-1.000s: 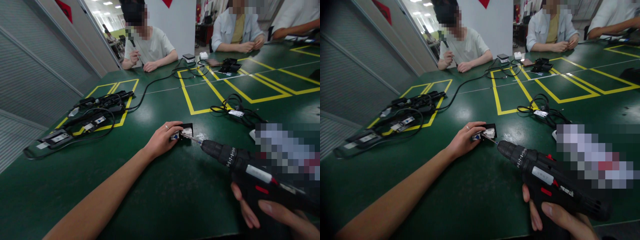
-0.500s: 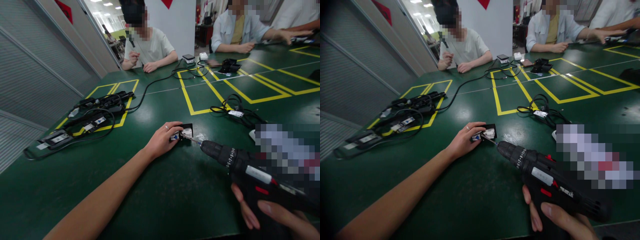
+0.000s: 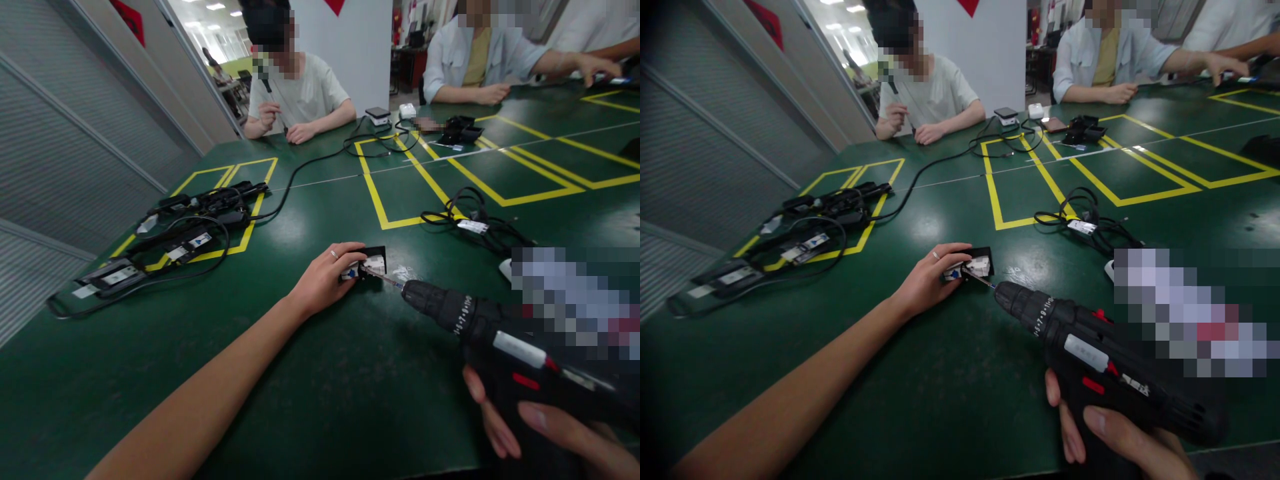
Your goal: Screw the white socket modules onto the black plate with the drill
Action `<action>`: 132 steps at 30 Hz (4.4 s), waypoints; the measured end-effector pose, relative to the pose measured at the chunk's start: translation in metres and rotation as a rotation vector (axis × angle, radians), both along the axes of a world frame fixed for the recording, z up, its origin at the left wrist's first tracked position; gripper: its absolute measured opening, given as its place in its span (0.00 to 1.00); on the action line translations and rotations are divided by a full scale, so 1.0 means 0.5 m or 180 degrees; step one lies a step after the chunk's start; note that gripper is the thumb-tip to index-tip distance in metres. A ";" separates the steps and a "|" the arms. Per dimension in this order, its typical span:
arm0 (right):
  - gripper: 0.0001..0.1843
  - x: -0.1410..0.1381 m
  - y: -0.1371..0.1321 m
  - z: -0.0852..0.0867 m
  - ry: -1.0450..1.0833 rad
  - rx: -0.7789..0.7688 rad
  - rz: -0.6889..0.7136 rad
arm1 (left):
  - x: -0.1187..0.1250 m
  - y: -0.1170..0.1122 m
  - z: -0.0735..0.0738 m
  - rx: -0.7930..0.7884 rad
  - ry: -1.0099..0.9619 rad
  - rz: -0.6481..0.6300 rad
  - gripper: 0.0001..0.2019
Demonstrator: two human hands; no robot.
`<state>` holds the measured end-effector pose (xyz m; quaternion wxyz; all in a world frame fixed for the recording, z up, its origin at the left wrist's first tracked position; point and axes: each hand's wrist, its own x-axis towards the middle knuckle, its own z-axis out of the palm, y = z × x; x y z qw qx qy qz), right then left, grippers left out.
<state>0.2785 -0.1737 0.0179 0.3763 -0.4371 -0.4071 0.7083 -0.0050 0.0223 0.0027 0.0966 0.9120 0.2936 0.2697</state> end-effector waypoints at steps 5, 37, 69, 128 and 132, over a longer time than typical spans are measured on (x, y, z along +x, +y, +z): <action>0.23 0.008 -0.006 -0.010 -0.0024 0.0063 0.0110 | 0.001 0.000 0.001 -0.0015 -0.0004 -0.0017 0.19; 0.21 0.006 -0.012 -0.012 0.0098 -0.0127 -0.0033 | 0.001 0.000 0.002 0.0000 -0.0019 0.0028 0.18; 0.19 0.021 -0.015 -0.036 -0.0036 0.0119 -0.0109 | 0.002 -0.001 0.002 -0.0027 0.0031 0.0067 0.18; 0.16 0.006 -0.010 -0.017 0.0181 0.0052 -0.0104 | 0.001 -0.007 0.013 -0.0151 0.0048 0.0034 0.19; 0.16 0.003 -0.013 -0.013 0.0224 0.0000 -0.0227 | 0.003 -0.008 0.013 -0.0192 0.0005 0.0059 0.18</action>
